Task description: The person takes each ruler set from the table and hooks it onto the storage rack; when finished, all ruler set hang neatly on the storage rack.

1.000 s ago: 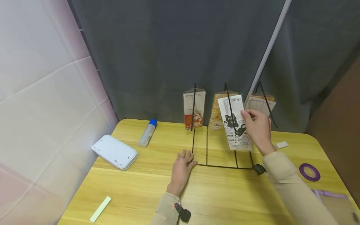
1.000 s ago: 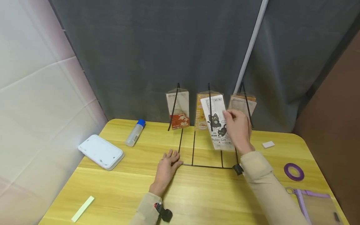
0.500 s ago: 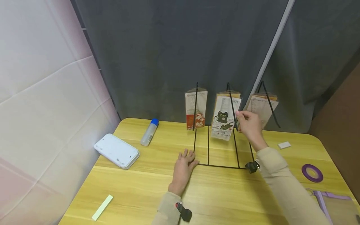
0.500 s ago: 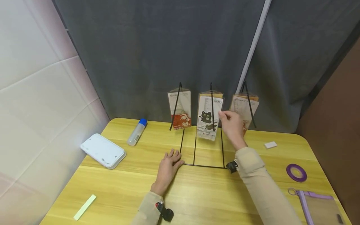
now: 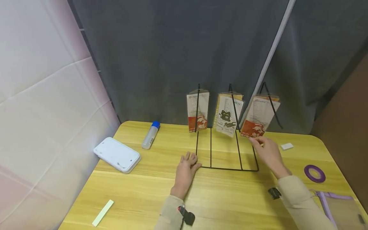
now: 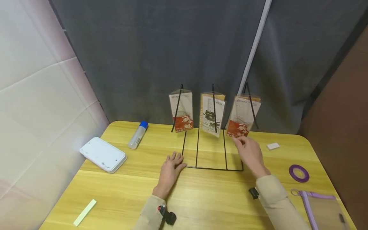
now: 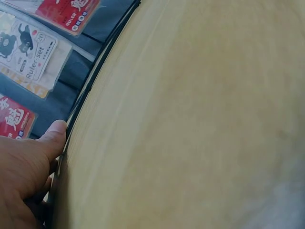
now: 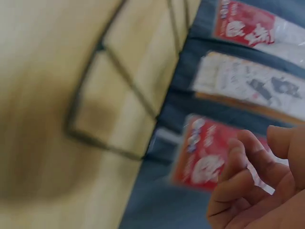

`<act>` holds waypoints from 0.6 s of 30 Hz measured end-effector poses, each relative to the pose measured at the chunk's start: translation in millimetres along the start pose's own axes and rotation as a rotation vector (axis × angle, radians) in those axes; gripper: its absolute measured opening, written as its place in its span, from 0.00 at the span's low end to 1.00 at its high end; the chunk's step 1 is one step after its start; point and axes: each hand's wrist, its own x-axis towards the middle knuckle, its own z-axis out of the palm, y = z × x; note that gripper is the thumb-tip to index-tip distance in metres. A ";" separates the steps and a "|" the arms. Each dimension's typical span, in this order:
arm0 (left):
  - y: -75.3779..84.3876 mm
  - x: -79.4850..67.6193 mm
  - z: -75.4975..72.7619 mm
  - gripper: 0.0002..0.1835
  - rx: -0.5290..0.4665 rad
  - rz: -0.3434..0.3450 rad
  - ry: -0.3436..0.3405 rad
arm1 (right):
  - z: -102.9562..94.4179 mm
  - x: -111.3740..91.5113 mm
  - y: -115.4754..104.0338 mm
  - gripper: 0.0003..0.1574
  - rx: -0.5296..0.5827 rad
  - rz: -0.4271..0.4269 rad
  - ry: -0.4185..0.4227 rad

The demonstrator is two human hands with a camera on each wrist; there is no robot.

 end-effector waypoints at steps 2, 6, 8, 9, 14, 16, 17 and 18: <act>-0.3 0.6 -0.9 0.23 0.001 -0.006 0.002 | -1.2 -9.6 11.6 0.33 -0.024 -0.006 -0.002; -1.1 1.3 -1.1 0.23 0.005 -0.021 -0.002 | -2.2 -20.5 27.8 0.32 -0.018 0.012 0.004; -1.5 1.0 -0.6 0.23 0.003 -0.027 -0.006 | -3.3 -23.7 32.1 0.33 -0.016 0.026 0.004; -1.9 0.7 -0.2 0.23 0.002 -0.028 -0.008 | -3.6 -24.8 33.7 0.33 -0.016 0.032 0.003; -2.8 -0.5 1.2 0.23 -0.002 -0.023 -0.006 | -3.9 -30.0 37.0 0.36 -0.027 0.033 0.007; -2.6 -0.3 1.2 0.23 0.001 -0.020 -0.005 | -1.7 -32.2 37.8 0.35 -0.043 0.023 0.019; -2.4 -0.2 1.3 0.23 0.003 -0.018 -0.004 | 0.1 -33.5 38.0 0.34 -0.054 0.014 0.028; -2.3 -0.1 1.3 0.23 0.004 -0.015 -0.002 | 2.2 -35.1 38.3 0.33 -0.067 0.006 0.034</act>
